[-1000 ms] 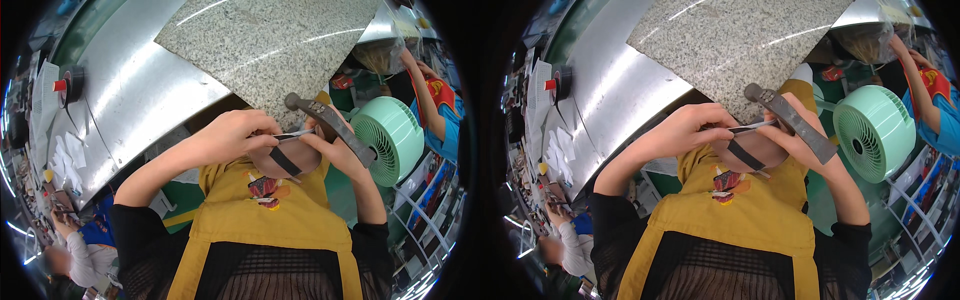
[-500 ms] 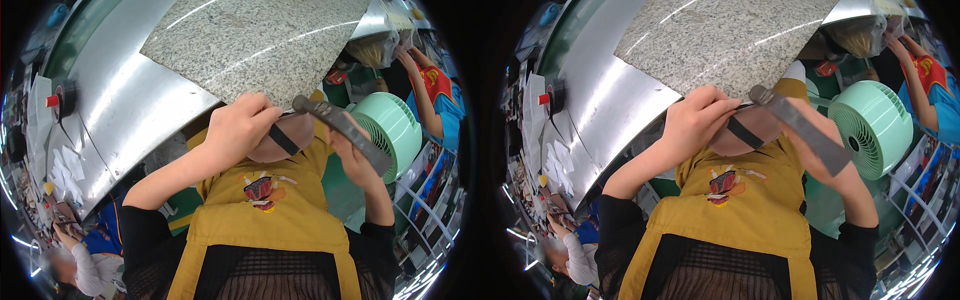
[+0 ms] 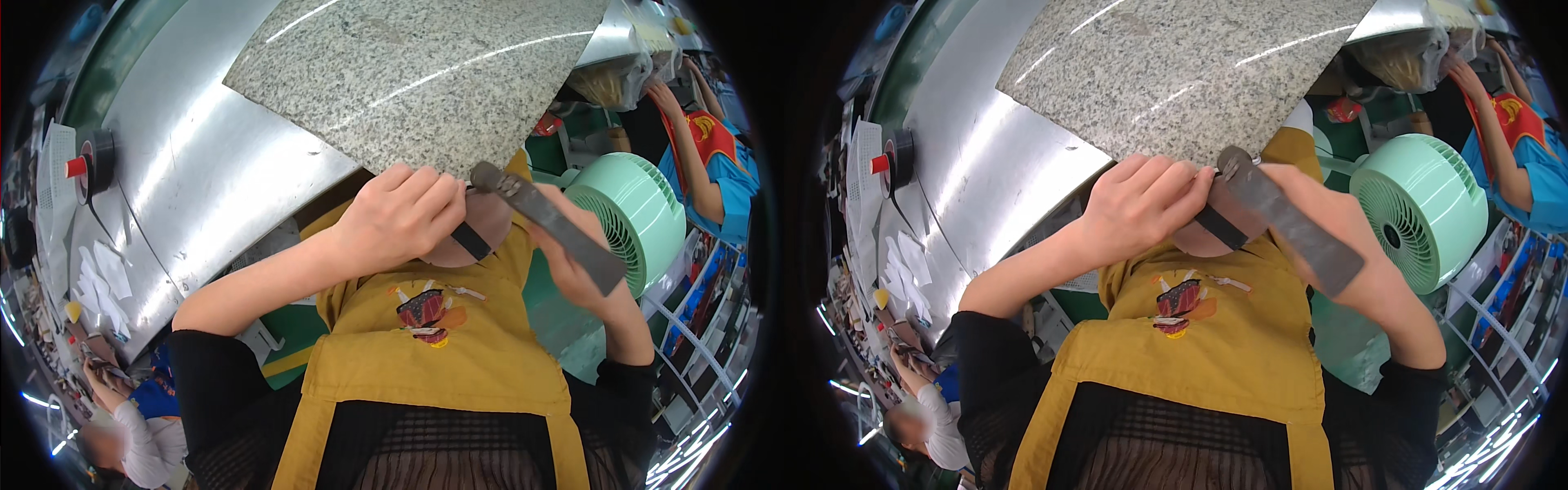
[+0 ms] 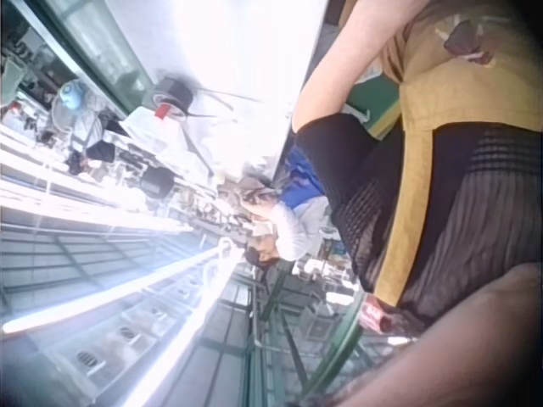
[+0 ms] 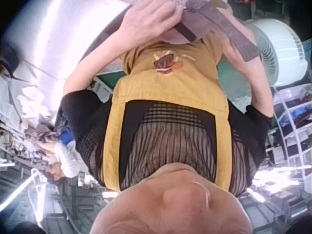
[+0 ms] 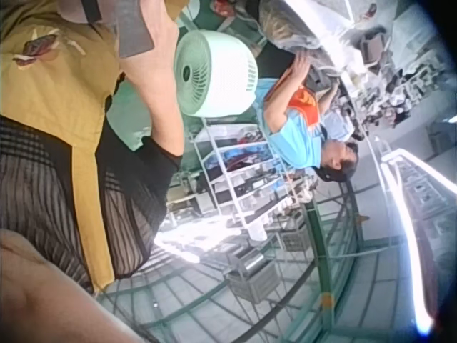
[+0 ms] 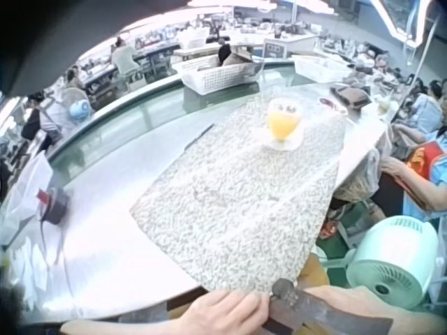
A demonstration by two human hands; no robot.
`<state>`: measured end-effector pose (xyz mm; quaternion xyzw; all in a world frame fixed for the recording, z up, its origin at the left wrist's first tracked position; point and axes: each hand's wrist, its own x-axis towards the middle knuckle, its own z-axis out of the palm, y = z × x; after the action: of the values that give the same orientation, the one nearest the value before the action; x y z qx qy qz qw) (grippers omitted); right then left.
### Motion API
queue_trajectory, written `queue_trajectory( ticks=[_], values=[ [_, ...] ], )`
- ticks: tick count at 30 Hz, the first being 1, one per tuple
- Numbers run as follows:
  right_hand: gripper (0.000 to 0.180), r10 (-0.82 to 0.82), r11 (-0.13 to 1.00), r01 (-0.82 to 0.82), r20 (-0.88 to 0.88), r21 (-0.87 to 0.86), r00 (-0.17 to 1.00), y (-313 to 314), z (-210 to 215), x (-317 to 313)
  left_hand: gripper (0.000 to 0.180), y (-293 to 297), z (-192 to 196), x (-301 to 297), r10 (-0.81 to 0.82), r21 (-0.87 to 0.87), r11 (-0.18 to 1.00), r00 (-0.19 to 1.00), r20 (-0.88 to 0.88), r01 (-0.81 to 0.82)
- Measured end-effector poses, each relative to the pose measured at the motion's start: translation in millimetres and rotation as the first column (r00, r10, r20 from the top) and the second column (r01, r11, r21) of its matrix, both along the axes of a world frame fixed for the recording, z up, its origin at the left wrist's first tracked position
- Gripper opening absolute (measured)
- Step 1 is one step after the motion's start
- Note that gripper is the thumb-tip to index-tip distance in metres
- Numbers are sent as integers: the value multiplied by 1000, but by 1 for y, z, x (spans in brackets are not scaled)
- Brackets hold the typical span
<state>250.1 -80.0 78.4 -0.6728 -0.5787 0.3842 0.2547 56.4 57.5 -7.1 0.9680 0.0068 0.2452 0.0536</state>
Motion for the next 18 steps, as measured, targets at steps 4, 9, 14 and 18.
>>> queue_trajectory(
  ticks=[4, 9, 14, 18],
  values=[
    [46, 103, 987, -120, 157, 103, 982, 5, 1, -3, 25, 1, 0, -1, 11, -27, 1000, 1000, -2, -11],
    [48, 116, 993, -118, 121, 7, 986, 3, -8, -4, 26, 14, 9, -4, 35, -397, 916, 997, -65, -58],
    [40, 25, 1000, -25, -15, 5, 1000, 7, 2, -1, 31, 13, 2, -8, -29, -240, 971, 999, -35, 20],
    [23, 19, 999, -18, -19, 30, 1000, 8, -2, -8, 34, 12, -1, -9, -45, -147, 988, 999, 4, 45]
  ],
)
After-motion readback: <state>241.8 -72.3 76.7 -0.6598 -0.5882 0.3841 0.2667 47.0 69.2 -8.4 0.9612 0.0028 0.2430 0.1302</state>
